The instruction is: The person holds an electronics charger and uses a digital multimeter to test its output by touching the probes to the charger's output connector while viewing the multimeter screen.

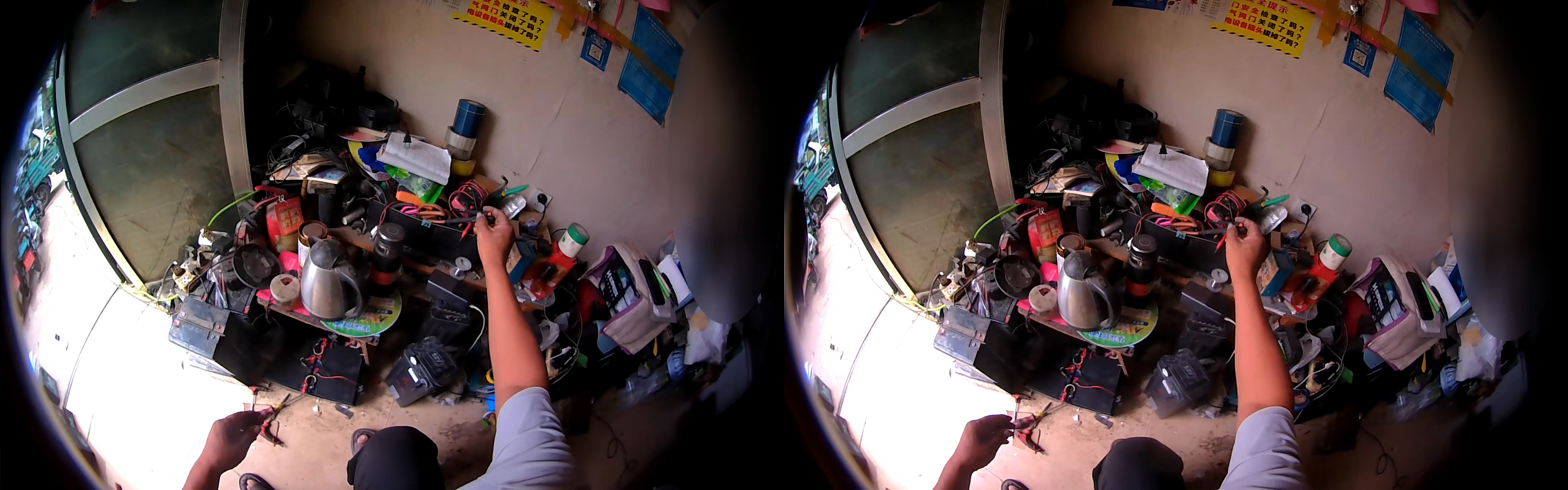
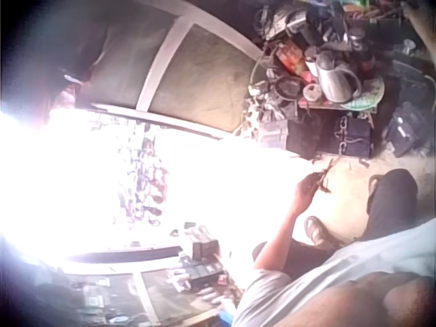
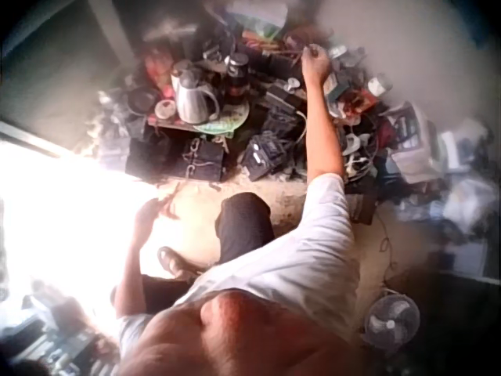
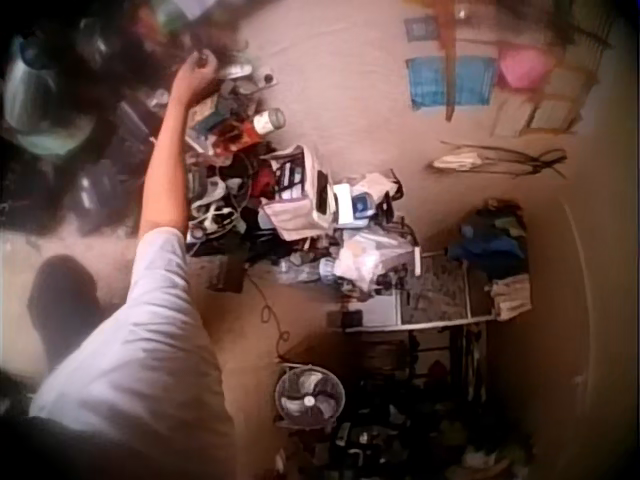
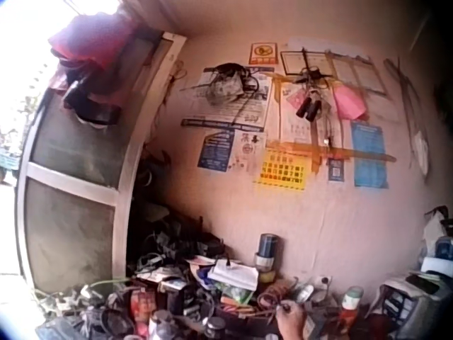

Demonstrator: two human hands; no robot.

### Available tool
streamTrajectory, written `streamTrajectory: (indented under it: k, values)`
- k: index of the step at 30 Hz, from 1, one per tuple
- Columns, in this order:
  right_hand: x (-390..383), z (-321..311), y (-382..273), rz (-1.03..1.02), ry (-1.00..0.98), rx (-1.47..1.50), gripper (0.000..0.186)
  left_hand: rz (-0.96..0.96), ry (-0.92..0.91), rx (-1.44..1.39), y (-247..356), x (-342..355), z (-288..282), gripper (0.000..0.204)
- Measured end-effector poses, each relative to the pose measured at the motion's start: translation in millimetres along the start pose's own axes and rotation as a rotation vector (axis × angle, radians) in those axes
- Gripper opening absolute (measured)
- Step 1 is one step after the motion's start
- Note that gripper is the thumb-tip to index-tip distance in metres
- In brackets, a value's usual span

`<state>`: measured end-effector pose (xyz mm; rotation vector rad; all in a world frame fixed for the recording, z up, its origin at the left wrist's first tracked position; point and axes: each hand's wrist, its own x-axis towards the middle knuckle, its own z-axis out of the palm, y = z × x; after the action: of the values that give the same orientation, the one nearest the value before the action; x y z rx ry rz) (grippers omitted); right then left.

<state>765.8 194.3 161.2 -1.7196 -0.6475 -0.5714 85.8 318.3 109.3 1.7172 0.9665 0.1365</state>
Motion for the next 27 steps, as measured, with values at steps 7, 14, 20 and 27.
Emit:
streamTrajectory:
  k: [7,14,20,27]
  values:
    - [9.9,23.0,19.2,-0.003,0.04,-0.071,0.023,0.04,0.02,0.029,-9.0,13.9,-1.0,0.029]
    - [2.2,5.7,2.7,-0.128,-0.086,-0.229,0.022,0.029,-0.016,0.165,-14.9,25.7,4.6,0.027]
    - [4.0,-0.6,-12.2,-0.163,-0.098,-0.234,0.019,0.016,-0.019,0.24,-22.5,26.4,5.6,0.028]
    - [-18.6,-21.6,-45.0,-0.276,-0.175,-0.292,0.018,-0.032,-0.034,0.241,-26.2,23.2,1.3,0.03]
